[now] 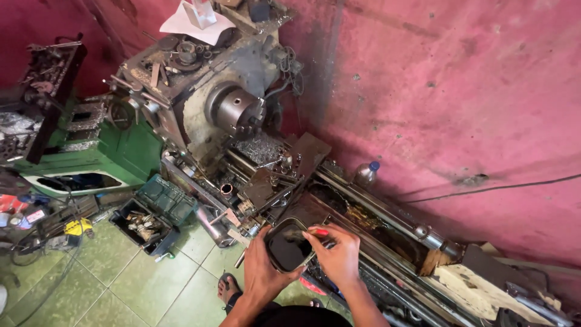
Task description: Applying lubricant to the sliding ways and components of a metal lathe using a brush.
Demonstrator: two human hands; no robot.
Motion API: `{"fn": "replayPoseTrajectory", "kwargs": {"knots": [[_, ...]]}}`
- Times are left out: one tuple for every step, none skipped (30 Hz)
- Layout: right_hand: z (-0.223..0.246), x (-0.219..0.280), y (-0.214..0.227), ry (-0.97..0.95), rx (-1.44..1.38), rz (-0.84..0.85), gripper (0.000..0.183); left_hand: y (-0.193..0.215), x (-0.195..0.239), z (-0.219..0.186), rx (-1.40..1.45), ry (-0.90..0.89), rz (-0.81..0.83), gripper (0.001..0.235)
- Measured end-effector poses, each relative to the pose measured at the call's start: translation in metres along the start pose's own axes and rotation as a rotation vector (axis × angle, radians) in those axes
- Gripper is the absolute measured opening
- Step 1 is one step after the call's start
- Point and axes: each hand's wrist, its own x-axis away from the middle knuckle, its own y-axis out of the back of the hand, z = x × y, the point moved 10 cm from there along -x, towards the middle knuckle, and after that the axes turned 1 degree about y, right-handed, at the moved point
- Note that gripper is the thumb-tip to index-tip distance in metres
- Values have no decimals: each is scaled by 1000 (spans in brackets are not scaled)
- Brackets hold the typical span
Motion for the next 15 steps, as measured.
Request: {"fn": "replayPoseTrajectory", "kwargs": {"knots": [[-5, 1, 0, 4, -3, 0, 8, 1, 0, 0, -2, -1, -4, 120], [-17, 1, -2, -53, 1, 22, 10, 1, 0, -1, 1, -20, -3, 121], [-28, 6, -3, -116, 7, 45, 12, 0, 4, -3, 4, -37, 5, 121], [-28, 9, -2, -118, 7, 46, 12, 3, 7, -4, 3, -34, 6, 121], [-28, 8, -2, -115, 2, 44, 11, 5, 7, -6, 19, -29, 4, 119], [-28, 7, -1, -112, -3, 42, 10, 7, 7, -7, 35, -24, 2, 117], [-26, 6, -1, -115, -2, 43, 10, 8, 7, -7, 35, -22, 5, 117], [-27, 6, -2, -133, 3, 58, 11, 8, 6, -7, 31, -15, 6, 116], [-28, 5, -5, -149, 4, 73, 12, 9, 5, -6, 24, -8, 5, 115], [-29, 7, -6, -151, 1, 76, 12, 8, 7, -3, 21, -5, 5, 115], [-30, 8, -5, -162, -20, 70, 11, 5, 8, -2, 18, -1, 20, 116], [-31, 8, -5, -173, -41, 65, 10, 3, 8, 0, 15, 3, 36, 117], [-31, 8, -5, -175, -40, 66, 10, 3, 9, -1, 15, 4, 37, 117], [-35, 9, -6, -223, -48, 78, 11, 5, 10, -4, 23, -12, 19, 114], [-39, 9, -8, -270, -57, 90, 11, 9, 9, -6, 29, -30, -1, 111]]}}
